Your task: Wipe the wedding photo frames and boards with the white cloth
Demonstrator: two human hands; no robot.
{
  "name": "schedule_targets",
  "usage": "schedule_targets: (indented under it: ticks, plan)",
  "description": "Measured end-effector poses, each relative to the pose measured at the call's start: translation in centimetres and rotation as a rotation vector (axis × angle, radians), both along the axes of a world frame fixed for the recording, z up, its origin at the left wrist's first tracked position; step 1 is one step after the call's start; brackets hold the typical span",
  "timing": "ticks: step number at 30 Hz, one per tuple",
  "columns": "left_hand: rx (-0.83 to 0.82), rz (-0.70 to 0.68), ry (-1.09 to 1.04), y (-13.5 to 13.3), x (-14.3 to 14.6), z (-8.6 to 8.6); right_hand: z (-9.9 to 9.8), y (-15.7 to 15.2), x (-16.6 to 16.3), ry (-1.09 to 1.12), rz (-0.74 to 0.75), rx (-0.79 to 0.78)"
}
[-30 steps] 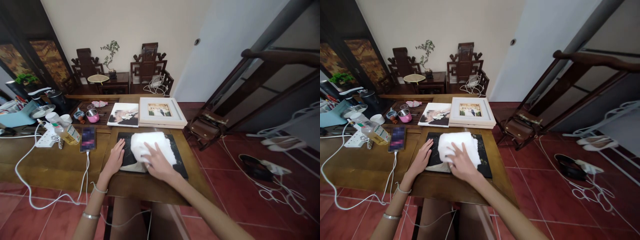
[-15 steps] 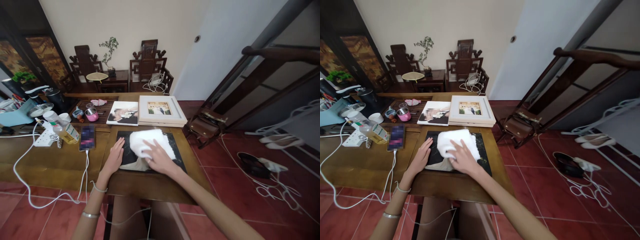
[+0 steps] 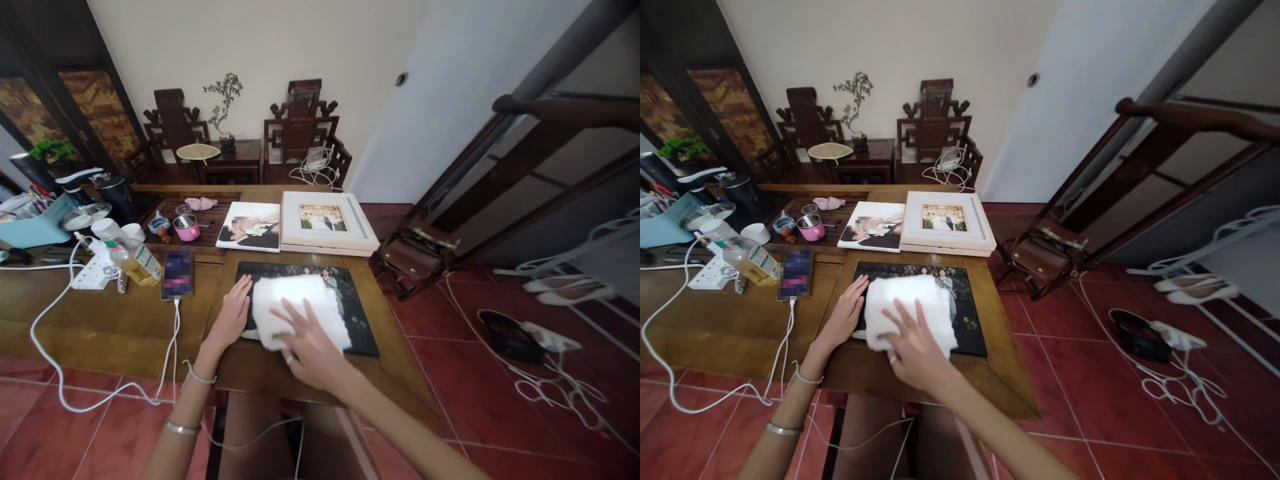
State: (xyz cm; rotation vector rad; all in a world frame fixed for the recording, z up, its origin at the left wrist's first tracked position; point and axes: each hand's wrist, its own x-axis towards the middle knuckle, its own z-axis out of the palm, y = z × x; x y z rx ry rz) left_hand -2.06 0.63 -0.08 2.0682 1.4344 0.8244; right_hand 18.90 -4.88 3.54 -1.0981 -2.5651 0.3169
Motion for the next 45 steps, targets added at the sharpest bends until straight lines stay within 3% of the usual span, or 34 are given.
schedule_targets:
  ticks: [3, 6, 11, 16, 18, 21, 25, 31, 35, 38, 45]
  plan:
    - [0.029, -0.01, -0.014, 0.1, -0.1, -0.2, 0.2, -3.7, 1.0, 0.018, 0.09, -0.039]
    - [0.043, -0.013, -0.026, 0.1, -0.1, -0.4, 0.2, -4.1, 2.4, 0.061, 0.107, -0.05]
    - [0.018, 0.003, -0.021, 0.0, 0.0, -0.2, -0.3, 0.9, 4.2, 0.071, -0.148, 0.015]
    - [-0.004, -0.003, -0.051, -0.4, 0.2, 0.8, 0.0, 5.2, 1.5, -0.015, -0.322, -0.003]
    - [0.027, -0.024, -0.119, -0.6, 0.2, 1.3, 0.1, 5.0, -0.5, -0.01, -0.244, -0.003]
    - [0.106, 0.016, -0.236, -0.9, 0.1, 2.1, -0.1, 2.7, -2.5, 0.019, 0.013, -0.003]
    - [0.131, 0.032, -0.275, -1.1, 0.1, 2.3, -0.4, -1.1, -1.7, 0.056, 0.256, -0.01]
    - [0.088, -0.005, -0.113, -0.7, 0.2, 1.2, -0.1, -3.4, 3.5, 0.095, 0.198, -0.028]
    - [0.085, -0.002, -0.02, -0.4, 0.3, 0.7, -0.2, -1.3, 6.0, 0.1, -0.027, 0.005]
    - [0.097, -0.003, -0.013, -0.3, 0.3, 0.6, -0.4, 2.0, 5.6, 0.076, -0.178, -0.012]
    - [0.14, -0.018, -0.028, -0.1, 0.0, 0.1, 1.0, 10.0, -2.2, 0.119, -0.192, -0.112]
